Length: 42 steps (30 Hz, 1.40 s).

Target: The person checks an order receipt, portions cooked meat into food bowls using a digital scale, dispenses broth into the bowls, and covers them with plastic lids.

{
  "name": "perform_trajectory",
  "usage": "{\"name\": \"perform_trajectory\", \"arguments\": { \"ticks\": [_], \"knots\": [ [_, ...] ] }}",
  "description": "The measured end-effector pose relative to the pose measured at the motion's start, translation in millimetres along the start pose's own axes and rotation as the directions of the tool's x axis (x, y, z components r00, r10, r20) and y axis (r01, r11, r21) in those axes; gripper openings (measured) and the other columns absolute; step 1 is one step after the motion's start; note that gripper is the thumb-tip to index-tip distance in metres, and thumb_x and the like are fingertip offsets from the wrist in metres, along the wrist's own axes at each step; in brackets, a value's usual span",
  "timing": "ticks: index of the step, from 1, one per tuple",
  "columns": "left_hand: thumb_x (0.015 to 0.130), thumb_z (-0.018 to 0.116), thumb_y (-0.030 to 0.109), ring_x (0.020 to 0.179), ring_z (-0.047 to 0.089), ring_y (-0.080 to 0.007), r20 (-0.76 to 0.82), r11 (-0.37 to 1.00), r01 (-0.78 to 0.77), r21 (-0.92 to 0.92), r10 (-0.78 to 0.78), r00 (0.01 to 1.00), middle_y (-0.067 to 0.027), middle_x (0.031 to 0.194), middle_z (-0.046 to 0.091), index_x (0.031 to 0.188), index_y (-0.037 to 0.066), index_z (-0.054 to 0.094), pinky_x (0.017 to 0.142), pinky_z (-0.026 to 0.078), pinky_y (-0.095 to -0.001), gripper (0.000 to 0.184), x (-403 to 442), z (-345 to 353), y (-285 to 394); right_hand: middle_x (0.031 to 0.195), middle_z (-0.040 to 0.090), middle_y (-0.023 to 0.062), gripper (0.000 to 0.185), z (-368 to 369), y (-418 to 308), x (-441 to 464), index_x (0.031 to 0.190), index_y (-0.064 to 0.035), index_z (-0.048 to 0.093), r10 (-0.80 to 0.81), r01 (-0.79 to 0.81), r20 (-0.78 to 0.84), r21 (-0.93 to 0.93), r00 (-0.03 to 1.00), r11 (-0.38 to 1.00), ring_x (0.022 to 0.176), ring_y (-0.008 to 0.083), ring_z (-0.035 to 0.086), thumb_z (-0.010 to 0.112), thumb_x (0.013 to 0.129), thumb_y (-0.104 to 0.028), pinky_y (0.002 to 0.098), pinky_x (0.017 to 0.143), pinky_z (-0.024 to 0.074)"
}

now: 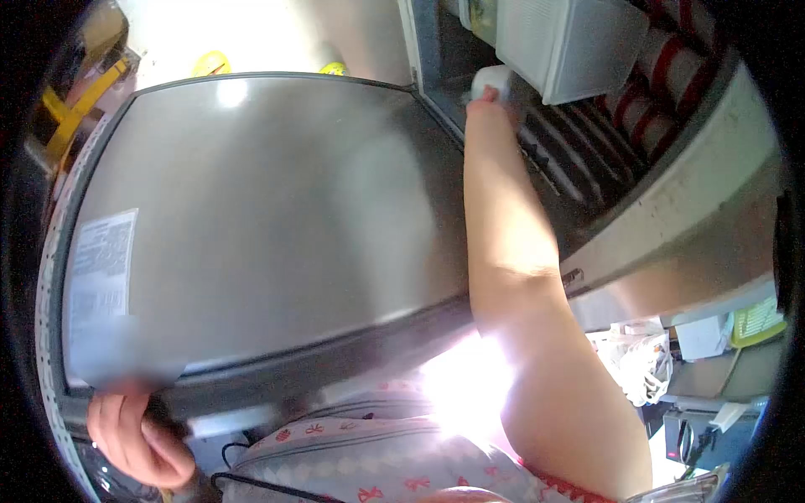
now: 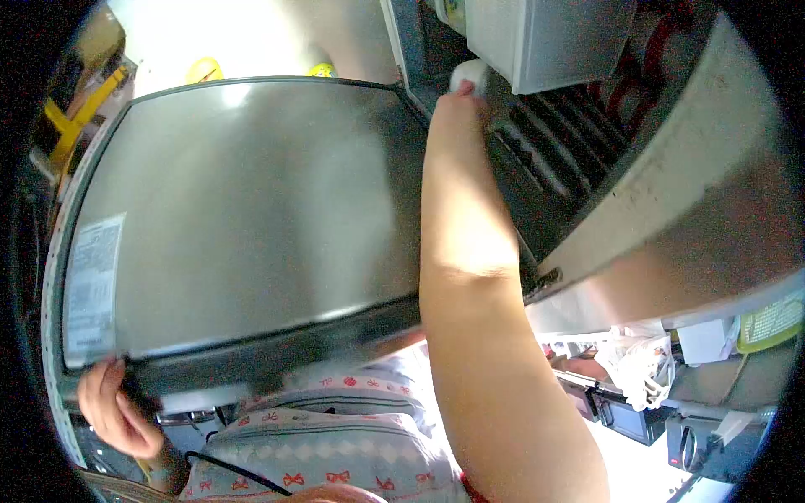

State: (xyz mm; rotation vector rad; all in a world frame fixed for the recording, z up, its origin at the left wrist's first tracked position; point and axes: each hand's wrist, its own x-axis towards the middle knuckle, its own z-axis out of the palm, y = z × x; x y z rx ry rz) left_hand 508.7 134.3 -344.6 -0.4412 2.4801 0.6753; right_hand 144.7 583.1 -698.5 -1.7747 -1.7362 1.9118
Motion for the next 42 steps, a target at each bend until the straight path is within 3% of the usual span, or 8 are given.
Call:
{"name": "perform_trajectory", "arguments": {
  "ticks": [12,16,21,23,27,34,39,42],
  "knots": [
    [0.081,0.057,0.006,0.084,0.064,-0.0274,-0.3,0.991,-0.035,-0.126,-0.005,0.954,-0.0109,0.09,0.067,0.088,0.005,0.067,0.075,0.049,-0.0347,0.012,15,8,20,0.133,0.047,0.018,0.041,-26,-16,-182,0.137,-0.0025,0.038,0.291,-0.292,0.063,0.004,0.955,0.957,0.111,0.0339,0.058,0.028,0.1,-0.019,0.0401,0.079,0.0601],
    [0.079,0.06,0.013,0.075,0.061,-0.025,-0.394,0.997,-0.055,-0.063,0.026,0.919,-0.0047,0.083,0.066,0.08,0.011,0.066,0.067,0.047,-0.035,0.007,6,-11,41,0.131,0.05,0.016,0.039,-28,-52,-302,0.136,-0.0053,0.04,0.286,-0.275,0.231,-0.08,0.93,0.958,0.102,0.0316,0.064,0.027,0.1,-0.014,0.0363,0.072,0.0623],
    [0.079,0.059,0.017,0.08,0.061,-0.0263,-0.389,0.98,-0.144,-0.137,0.081,0.918,-0.004,0.083,0.066,0.081,0.013,0.067,0.071,0.047,-0.0387,0.009,3,-33,49,0.13,0.046,0.0219,0.037,-85,-120,-442,0.133,0.0054,0.033,0.285,-0.162,0.533,-0.266,0.797,0.95,0.113,0.0361,0.055,0.029,0.101,-0.012,0.0369,0.09,0.0562],
    [0.079,0.059,0.017,0.084,0.06,-0.0284,-0.337,0.973,-0.128,-0.194,0.057,0.94,-0.006,0.085,0.066,0.083,0.011,0.067,0.074,0.048,-0.0408,0.011,5,-48,52,0.118,0.053,0.0189,0.02,-113,-158,-477,0.11,0.0007,0.041,0.227,-0.095,0.614,-0.239,0.756,0.966,0.104,0.0341,0.061,0.036,0.102,-0.017,0.0405,0.088,0.0543],
    [0.081,0.06,0.021,0.09,0.059,-0.0314,-0.282,0.947,-0.301,-0.11,0.261,0.923,-0.0114,0.092,0.065,0.093,0.01,0.067,0.08,0.046,-0.0424,0.018,28,-60,34,0.114,0.056,0.0154,0.017,-171,-211,-488,0.11,-0.0039,0.041,0.009,0.063,0.736,-0.07,0.677,0.996,0.098,0.028,0.063,0.04,0.1,-0.018,0.0381,0.08,0.057],
    [0.086,0.056,0.032,0.094,0.059,-0.0339,-0.24,0.983,-0.151,0.101,0.172,0.956,-0.0134,0.093,0.065,0.094,0.012,0.067,0.084,0.044,-0.046,0.024,67,-73,74,0.123,0.05,0.0158,0.022,-210,-279,-382,0.117,-0.0015,0.039,-0.425,0.219,0.428,0.451,0.797,0.865,0.108,0.0304,0.058,0.039,0.101,-0.016,0.042,0.093,0.0514],
    [0.088,0.051,0.04,0.105,0.056,-0.0325,-0.301,0.968,0.051,0.246,0.026,0.953,-0.0118,0.104,0.064,0.097,0.015,0.066,0.102,0.031,-0.055,0.031,82,-62,95,0.128,0.044,0.0165,0.03,-194,-287,-333,0.124,-0.0004,0.037,-0.332,0.117,0.576,0.378,0.747,0.918,0.109,0.0357,0.056,0.042,0.1,-0.017,0.0427,0.091,0.0517],
    [0.089,0.051,0.038,0.109,0.055,-0.0309,-0.333,0.973,0.089,0.211,-0.014,0.943,-0.0106,0.107,0.063,0.098,0.015,0.065,0.105,0.026,-0.0588,0.028,80,-56,100,0.113,0.05,0.0138,0.03,-190,-290,-367,0.121,-0.002,0.041,0.096,-0.155,0.708,0.02,0.699,0.988,0.1,0.0327,0.059,0.046,0.098,-0.021,0.0427,0.083,0.0532]
  ]
}}
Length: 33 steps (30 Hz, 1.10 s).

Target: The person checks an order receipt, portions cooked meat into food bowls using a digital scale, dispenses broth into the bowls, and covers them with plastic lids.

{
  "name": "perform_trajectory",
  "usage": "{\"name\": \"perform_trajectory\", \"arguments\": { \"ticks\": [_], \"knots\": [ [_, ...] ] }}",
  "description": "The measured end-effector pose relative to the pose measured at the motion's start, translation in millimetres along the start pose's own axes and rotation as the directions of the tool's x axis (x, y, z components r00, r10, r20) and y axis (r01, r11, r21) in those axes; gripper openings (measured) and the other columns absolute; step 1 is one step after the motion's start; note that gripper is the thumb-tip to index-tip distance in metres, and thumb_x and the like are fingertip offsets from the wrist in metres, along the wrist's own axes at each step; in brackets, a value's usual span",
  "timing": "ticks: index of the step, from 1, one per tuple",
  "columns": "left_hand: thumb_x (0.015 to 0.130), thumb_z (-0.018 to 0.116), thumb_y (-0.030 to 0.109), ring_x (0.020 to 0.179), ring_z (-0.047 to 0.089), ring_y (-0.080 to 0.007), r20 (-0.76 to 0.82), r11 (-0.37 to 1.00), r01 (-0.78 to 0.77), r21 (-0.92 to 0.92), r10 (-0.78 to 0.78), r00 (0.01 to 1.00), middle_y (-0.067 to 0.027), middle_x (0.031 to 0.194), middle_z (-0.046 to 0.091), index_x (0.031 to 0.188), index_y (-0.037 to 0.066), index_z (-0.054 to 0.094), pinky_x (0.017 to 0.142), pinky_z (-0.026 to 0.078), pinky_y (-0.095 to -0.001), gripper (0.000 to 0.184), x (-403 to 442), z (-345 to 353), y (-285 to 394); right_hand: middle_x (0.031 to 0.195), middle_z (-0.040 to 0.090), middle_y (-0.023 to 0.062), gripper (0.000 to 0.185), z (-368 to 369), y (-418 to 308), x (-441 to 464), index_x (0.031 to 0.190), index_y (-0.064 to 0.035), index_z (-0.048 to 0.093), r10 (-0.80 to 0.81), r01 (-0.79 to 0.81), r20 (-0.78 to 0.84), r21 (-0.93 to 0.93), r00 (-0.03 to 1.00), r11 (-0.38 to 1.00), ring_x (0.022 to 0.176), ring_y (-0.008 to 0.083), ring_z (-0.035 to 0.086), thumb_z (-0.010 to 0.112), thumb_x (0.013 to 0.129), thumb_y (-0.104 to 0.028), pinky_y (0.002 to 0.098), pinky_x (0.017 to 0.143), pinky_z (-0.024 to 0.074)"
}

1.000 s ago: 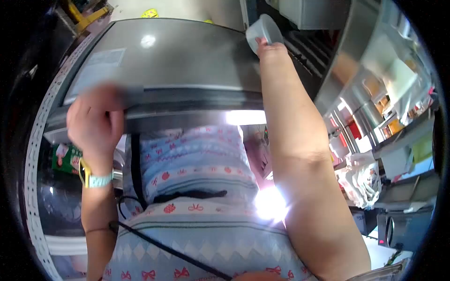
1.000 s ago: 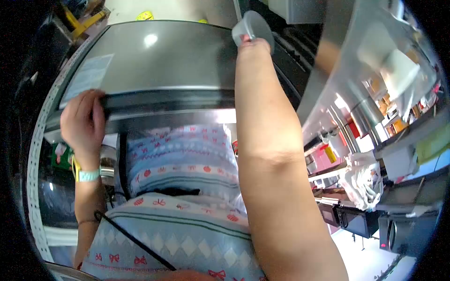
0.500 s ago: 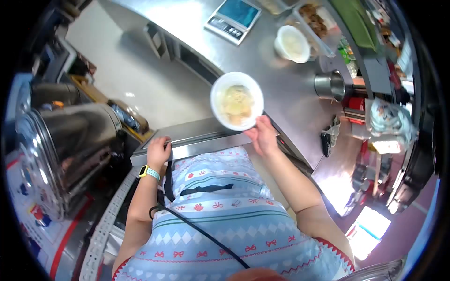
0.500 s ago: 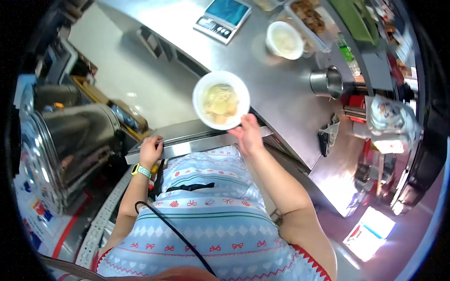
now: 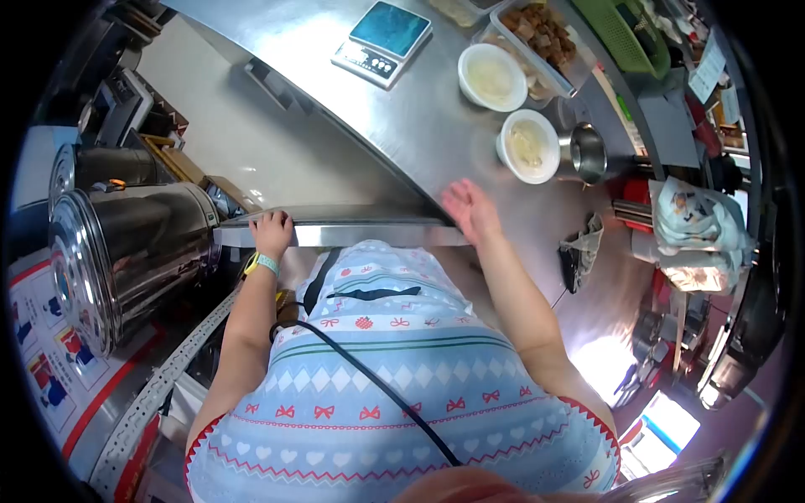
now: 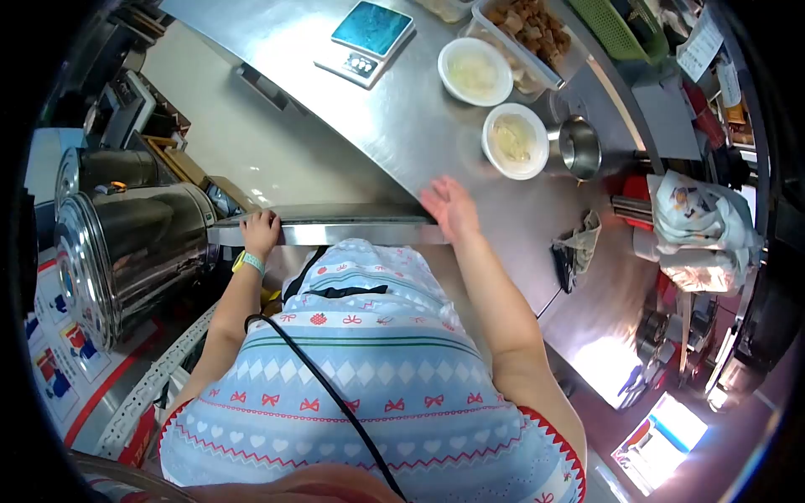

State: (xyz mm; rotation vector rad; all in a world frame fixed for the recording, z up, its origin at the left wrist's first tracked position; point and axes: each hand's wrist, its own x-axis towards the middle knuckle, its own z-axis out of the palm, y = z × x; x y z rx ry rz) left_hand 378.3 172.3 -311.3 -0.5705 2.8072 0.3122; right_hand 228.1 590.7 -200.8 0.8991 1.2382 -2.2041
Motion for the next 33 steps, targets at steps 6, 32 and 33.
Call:
{"name": "perform_trajectory", "arguments": {
  "ticks": [6,32,33],
  "knots": [
    [0.091,0.049,0.032,0.128,0.04,-0.0323,-0.11,0.994,0.059,-0.092,-0.069,0.991,-0.0065,0.127,0.053,0.106,0.017,0.062,0.101,0.024,-0.0706,0.024,-4,-2,38,0.109,0.051,0.0109,0.034,-50,-59,12,0.124,-0.004,0.04,-0.359,0.304,-0.379,-0.197,0.853,0.932,0.084,0.0197,0.055,0.049,0.094,-0.017,0.033,0.071,0.0496],
    [0.082,0.055,0.027,0.086,0.06,-0.0313,-0.202,0.926,-0.371,0.072,0.378,0.904,-0.0133,0.09,0.064,0.088,0.01,0.064,0.073,0.043,-0.0506,0.02,22,37,91,0.113,0.051,0.0157,0.03,14,-52,16,0.118,-0.0015,0.052,-0.645,0.705,0.523,-0.708,0.557,0.035,0.102,0.0284,0.051,0.051,0.088,-0.006,0.0372,0.088,0.0431],
    [0.084,0.055,0.03,0.102,0.057,-0.0311,0.081,0.965,-0.26,-0.02,0.261,0.962,-0.013,0.105,0.063,0.101,0.012,0.065,0.087,0.04,-0.0544,0.027,20,9,97,0.117,0.051,0.0159,0.031,19,-59,22,0.119,-0.0019,0.052,-0.659,0.639,0.437,-0.764,0.613,0.087,0.108,0.0298,0.049,0.051,0.088,-0.006,0.0381,0.09,0.0425]
  ]
}}
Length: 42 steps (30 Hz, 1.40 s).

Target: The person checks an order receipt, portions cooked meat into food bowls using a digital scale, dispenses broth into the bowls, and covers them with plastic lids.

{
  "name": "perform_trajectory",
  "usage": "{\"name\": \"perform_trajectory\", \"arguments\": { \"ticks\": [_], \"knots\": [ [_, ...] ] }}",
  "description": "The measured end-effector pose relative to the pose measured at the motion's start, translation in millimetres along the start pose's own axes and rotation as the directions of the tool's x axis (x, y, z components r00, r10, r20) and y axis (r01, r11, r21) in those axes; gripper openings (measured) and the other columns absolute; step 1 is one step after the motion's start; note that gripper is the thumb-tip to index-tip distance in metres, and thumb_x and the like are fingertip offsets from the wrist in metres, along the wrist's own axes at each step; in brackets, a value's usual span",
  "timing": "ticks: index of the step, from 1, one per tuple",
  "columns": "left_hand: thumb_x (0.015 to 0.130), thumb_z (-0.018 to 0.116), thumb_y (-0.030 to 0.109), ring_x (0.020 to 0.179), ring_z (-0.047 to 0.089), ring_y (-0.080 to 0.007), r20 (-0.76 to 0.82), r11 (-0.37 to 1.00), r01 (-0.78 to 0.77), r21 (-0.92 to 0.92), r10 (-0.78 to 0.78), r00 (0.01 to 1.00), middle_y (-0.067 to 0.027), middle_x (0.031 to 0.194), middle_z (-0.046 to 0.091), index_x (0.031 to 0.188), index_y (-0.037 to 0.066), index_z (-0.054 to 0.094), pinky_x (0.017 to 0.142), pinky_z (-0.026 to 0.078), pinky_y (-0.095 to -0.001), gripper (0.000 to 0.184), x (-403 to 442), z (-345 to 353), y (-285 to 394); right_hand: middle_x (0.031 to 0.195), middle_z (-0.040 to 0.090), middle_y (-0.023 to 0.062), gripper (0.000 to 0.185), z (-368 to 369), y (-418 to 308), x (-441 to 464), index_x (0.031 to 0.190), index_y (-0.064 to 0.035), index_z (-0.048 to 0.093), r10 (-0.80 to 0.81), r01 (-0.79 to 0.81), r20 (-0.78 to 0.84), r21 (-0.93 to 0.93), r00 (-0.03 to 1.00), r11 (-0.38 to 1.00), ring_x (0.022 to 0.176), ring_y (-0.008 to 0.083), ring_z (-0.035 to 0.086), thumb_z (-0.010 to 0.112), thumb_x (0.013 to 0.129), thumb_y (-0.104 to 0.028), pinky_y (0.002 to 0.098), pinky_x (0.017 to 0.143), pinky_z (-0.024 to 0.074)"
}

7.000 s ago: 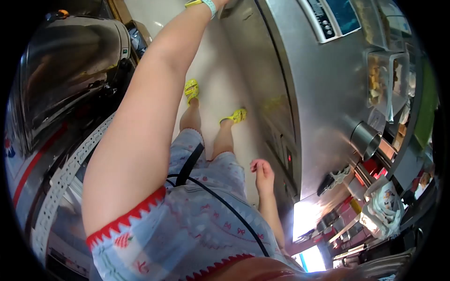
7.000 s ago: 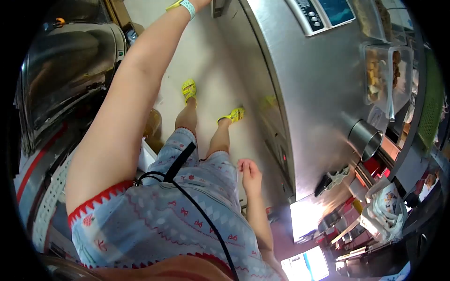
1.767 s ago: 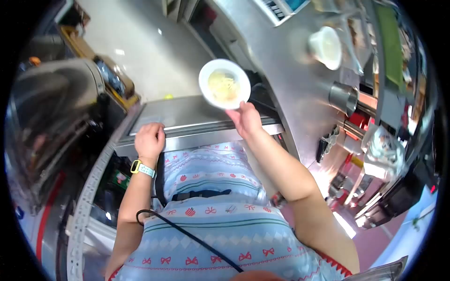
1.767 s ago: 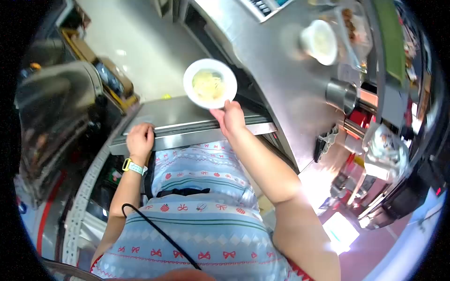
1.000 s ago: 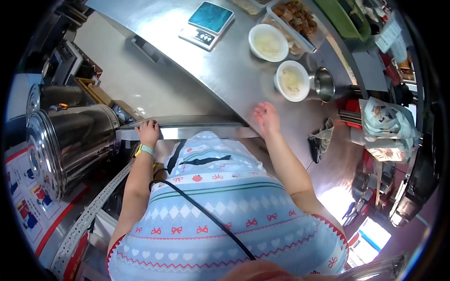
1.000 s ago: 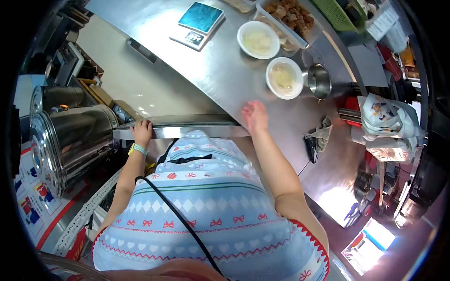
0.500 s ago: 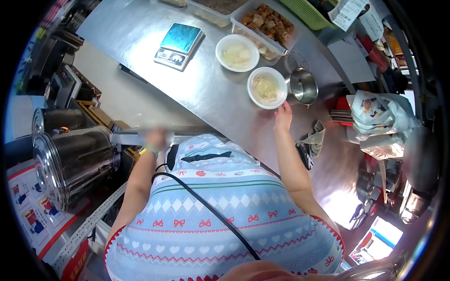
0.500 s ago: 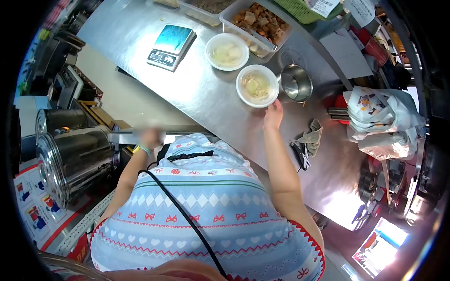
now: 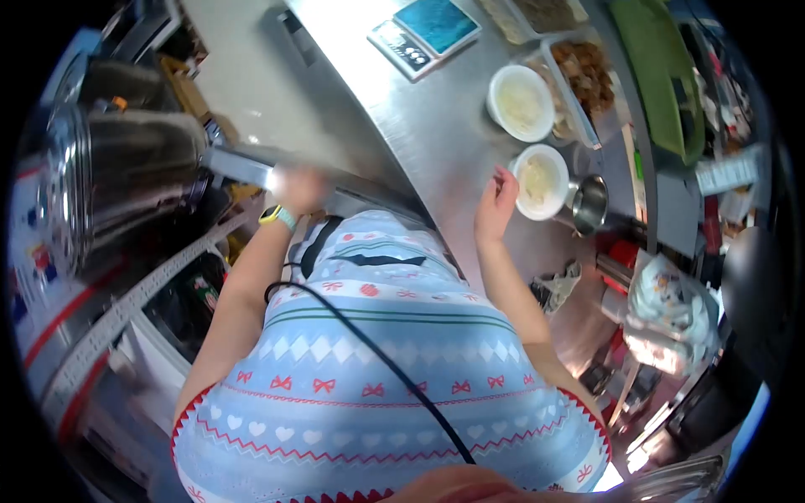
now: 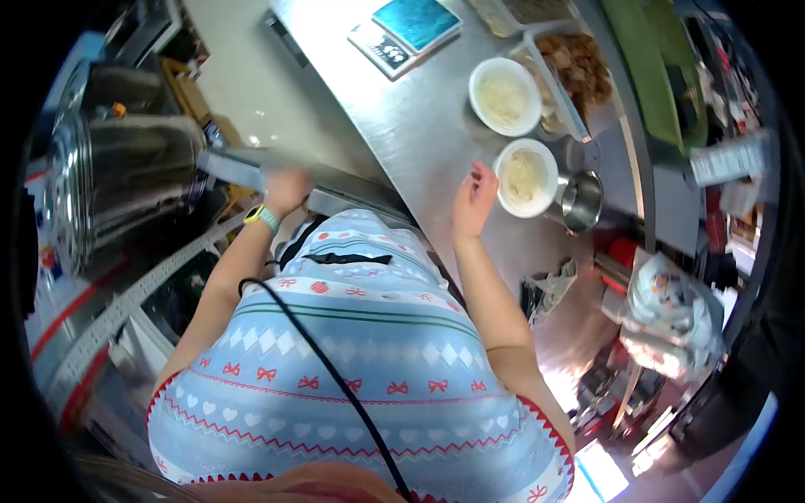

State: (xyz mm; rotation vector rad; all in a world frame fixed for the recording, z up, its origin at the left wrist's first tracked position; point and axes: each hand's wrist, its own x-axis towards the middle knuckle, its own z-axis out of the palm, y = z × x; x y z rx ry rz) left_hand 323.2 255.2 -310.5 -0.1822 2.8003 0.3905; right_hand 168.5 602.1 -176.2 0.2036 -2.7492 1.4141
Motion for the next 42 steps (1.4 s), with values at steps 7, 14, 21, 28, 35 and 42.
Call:
{"name": "perform_trajectory", "arguments": {
  "ticks": [7,14,21,28,35,42],
  "knots": [
    [0.086,0.059,0.031,0.124,0.047,-0.0262,0.395,0.929,0.038,-0.367,0.119,0.911,-0.0092,0.13,0.055,0.127,0.016,0.055,0.109,0.021,-0.0531,0.044,-12,-37,-33,0.143,0.037,0.0194,0.057,-26,25,30,0.136,-0.01,0.042,-0.108,-0.146,-0.403,-0.55,0.909,0.822,0.134,0.0413,0.03,0.061,0.086,-0.03,0.0543,0.107,0.0279],
    [0.091,0.055,0.021,0.108,0.06,-0.0291,0.402,0.909,-0.324,-0.261,0.407,0.82,-0.0147,0.116,0.064,0.118,0.006,0.059,0.092,0.047,-0.0373,0.032,34,-99,2,0.146,0.036,0.0186,0.066,-46,41,-4,0.142,-0.0202,0.038,0.113,-0.107,-0.046,-0.777,0.993,0.621,0.135,0.0394,0.032,0.061,0.085,-0.045,0.0543,0.108,0.0271],
    [0.097,0.051,0.026,0.108,0.056,-0.0187,0.24,0.615,-0.098,-0.783,0.444,0.863,-0.0088,0.12,0.059,0.13,0.006,0.051,0.092,0.045,-0.0302,0.039,84,-136,158,0.133,0.049,0.0172,0.051,-64,49,-10,0.132,-0.0149,0.051,-0.066,-0.12,-0.298,-0.565,0.952,0.817,0.12,0.0366,0.046,0.061,0.087,-0.036,0.0498,0.1,0.0357],
    [0.101,0.033,0.04,0.12,0.046,-0.0256,0.386,0.151,0.355,-0.923,0.358,0.85,-0.0084,0.145,0.035,0.149,0.014,0.022,0.094,0.044,-0.0377,0.055,96,-123,266,0.114,0.055,0.0195,0.046,-69,73,25,0.122,-0.0043,0.054,0.088,-0.155,-0.176,-0.418,0.98,0.895,0.108,0.0359,0.051,0.063,0.085,-0.031,0.0431,0.095,0.0413],
    [0.1,0.037,0.038,0.111,0.051,-0.0196,0.448,0.025,0.471,-0.882,0.358,0.819,-0.0052,0.128,0.051,0.141,0.015,0.037,0.087,0.048,-0.0354,0.047,113,-121,270,0.098,0.059,0.0134,0.022,-101,58,13,0.102,-0.0023,0.05,0.141,-0.085,-0.246,0.224,0.959,0.971,0.088,0.0255,0.06,0.058,0.092,-0.021,0.0333,0.078,0.0491],
    [0.095,0.054,0.026,0.094,0.056,-0.0125,0.426,0.409,0.293,-0.864,0.285,0.859,-0.0036,0.111,0.057,0.123,0.009,0.052,0.076,0.051,-0.0291,0.032,109,-107,296,0.097,0.061,0.0105,0.013,-187,41,-53,0.087,-0.0031,0.047,-0.004,0.054,-0.47,0.092,0.883,0.994,0.092,0.0204,0.062,0.05,0.096,-0.012,0.0305,0.077,0.0491]
  ]
}}
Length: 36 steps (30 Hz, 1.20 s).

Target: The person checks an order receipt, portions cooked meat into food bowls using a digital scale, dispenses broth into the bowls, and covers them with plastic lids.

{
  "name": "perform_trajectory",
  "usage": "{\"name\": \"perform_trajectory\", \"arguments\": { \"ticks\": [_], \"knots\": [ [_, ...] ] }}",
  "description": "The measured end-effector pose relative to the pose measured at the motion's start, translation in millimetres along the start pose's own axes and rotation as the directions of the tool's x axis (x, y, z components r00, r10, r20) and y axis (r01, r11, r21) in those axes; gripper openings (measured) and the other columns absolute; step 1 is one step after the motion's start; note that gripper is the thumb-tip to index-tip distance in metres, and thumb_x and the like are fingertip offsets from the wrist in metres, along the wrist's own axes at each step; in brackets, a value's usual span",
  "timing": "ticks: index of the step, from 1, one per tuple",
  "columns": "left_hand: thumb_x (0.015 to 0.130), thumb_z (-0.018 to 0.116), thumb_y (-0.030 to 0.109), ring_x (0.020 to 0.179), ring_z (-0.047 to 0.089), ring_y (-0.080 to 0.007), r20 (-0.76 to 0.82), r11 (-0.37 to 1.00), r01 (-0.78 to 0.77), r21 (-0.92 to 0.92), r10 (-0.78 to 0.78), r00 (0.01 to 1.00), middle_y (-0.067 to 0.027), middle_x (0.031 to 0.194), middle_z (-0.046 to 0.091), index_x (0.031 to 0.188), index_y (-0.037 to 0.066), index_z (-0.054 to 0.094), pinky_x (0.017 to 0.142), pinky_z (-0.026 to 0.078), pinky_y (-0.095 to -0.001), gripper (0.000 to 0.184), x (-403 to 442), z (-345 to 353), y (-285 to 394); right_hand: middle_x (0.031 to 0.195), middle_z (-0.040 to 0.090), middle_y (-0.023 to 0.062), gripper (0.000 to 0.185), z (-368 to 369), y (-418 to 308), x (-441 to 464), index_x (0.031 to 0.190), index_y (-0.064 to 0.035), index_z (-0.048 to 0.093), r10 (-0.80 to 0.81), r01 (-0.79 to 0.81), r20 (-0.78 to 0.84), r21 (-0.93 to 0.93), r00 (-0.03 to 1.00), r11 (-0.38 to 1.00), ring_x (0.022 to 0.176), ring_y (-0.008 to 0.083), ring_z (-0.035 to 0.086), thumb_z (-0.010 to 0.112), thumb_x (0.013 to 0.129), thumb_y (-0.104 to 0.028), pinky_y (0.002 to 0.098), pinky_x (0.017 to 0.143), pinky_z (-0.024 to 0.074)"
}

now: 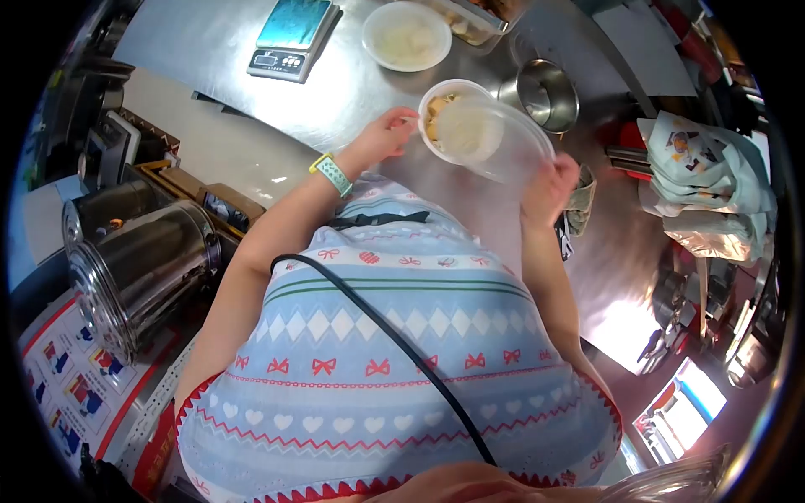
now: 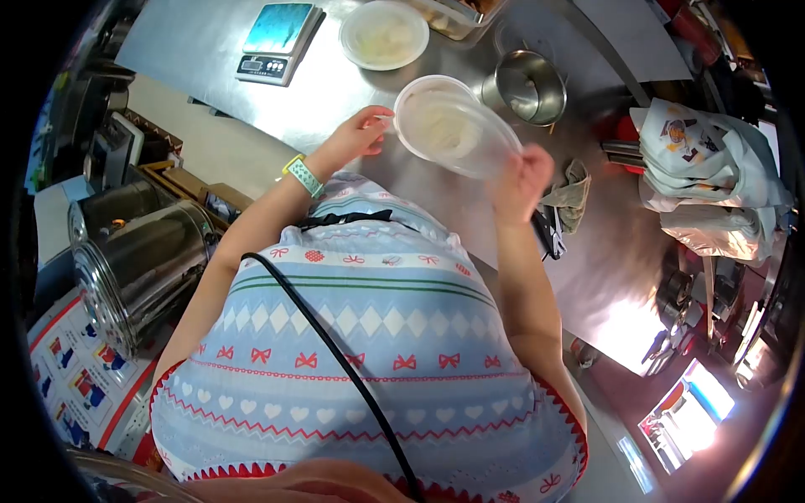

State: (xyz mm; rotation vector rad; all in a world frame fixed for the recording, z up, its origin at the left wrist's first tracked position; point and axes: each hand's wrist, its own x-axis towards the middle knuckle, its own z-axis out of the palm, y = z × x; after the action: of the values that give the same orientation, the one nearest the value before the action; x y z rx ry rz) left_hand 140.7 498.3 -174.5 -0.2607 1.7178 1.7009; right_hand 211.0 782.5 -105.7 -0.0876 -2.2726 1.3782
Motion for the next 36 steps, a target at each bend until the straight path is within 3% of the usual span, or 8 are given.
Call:
{"name": "perform_trajectory", "arguments": {
  "ticks": [4,8,10,14,22,28,32,36],
  "knots": [
    [0.092,0.059,0.022,0.085,0.058,-0.01,-0.047,0.974,-0.136,0.18,0.146,0.988,-0.0057,0.098,0.059,0.122,0.006,0.051,0.069,0.052,-0.025,0.034,13,13,6,0.114,0.062,0.0156,0.01,-65,17,-19,0.083,-0.0031,0.051,-0.377,0.389,0.227,-0.012,0.898,0.921,0.095,0.0299,0.061,0.058,0.089,-0.007,0.0397,0.083,0.0483],
    [0.088,0.062,0.017,0.081,0.061,-0.0171,-0.154,0.932,-0.171,0.32,0.229,0.961,-0.0092,0.092,0.061,0.116,0.006,0.055,0.071,0.053,-0.0305,0.031,25,16,12,0.119,0.061,0.0132,0.014,-95,64,-62,0.091,-0.0038,0.056,-0.305,0.417,0.454,-0.17,0.837,0.893,0.102,0.0338,0.058,0.065,0.08,-0.006,0.042,0.089,0.045],
    [0.083,0.065,0.012,0.085,0.061,-0.0271,-0.047,0.403,-0.432,0.807,0.772,0.633,-0.0127,0.094,0.062,0.108,0.007,0.06,0.078,0.05,-0.0369,0.026,35,2,21,0.119,0.061,0.0087,0.023,-91,81,-76,0.097,-0.0051,0.058,-0.101,0.404,0.616,-0.376,0.781,0.834,0.11,0.0299,0.055,0.068,0.076,-0.008,0.0431,0.095,0.0406],
    [0.079,0.069,0.019,0.1,0.057,-0.0301,0.14,-0.048,-0.253,0.966,0.924,0.357,-0.0084,0.109,0.061,0.103,0.012,0.063,0.085,0.047,-0.0391,0.026,47,-23,59,0.113,0.063,0.0074,0.018,-67,84,-83,0.097,-0.0069,0.06,-0.065,0.464,0.615,-0.518,0.786,0.718,0.106,0.0275,0.056,0.064,0.08,-0.009,0.0438,0.096,0.0383],
    [0.084,0.063,0.022,0.096,0.059,-0.0239,0.402,-0.183,-0.371,0.91,0.606,0.687,-0.0021,0.1,0.062,0.102,0.013,0.064,0.077,0.053,-0.0357,0.02,83,-68,78,0.106,0.062,0.0132,0.016,10,57,-29,0.102,-0.0018,0.06,0.11,-0.086,0.345,-0.084,0.932,0.993,0.099,0.0265,0.06,0.059,0.086,-0.007,0.0346,0.086,0.047],
    [0.083,0.066,0.015,0.093,0.06,-0.0254,0.326,-0.079,-0.494,0.866,0.838,0.437,-0.0056,0.097,0.062,0.101,0.011,0.065,0.076,0.052,-0.036,0.018,68,-73,96,0.106,0.061,0.0145,0.023,109,33,55,0.109,-0.003,0.06,0.067,-0.104,0.391,0.074,0.918,0.992,0.097,0.0252,0.061,0.057,0.087,-0.006,0.0318,0.086,0.0482],
    [0.083,0.065,0.008,0.086,0.061,-0.0265,-0.086,0.185,-0.398,0.898,0.963,0.254,-0.0107,0.093,0.062,0.095,0.004,0.064,0.075,0.051,-0.0345,0.012,54,-100,119,0.116,0.056,0.0149,0.029,164,37,100,0.115,-0.0069,0.059,0.157,-0.099,0.4,-0.162,0.903,0.982,0.101,0.0294,0.059,0.056,0.087,-0.013,0.0365,0.09,0.0472],
    [0.09,0.058,0.012,0.086,0.061,-0.0202,-0.772,0.752,-0.584,0.307,0.555,0.309,-0.011,0.095,0.059,0.102,0.0,0.055,0.072,0.054,-0.0309,0.017,52,-122,95,0.115,0.056,0.0147,0.025,192,45,123,0.108,-0.0102,0.064,0.055,0.142,0.428,-0.415,0.902,0.899,0.104,0.0328,0.055,0.056,0.085,-0.016,0.0393,0.093,0.0442]
  ]
}}
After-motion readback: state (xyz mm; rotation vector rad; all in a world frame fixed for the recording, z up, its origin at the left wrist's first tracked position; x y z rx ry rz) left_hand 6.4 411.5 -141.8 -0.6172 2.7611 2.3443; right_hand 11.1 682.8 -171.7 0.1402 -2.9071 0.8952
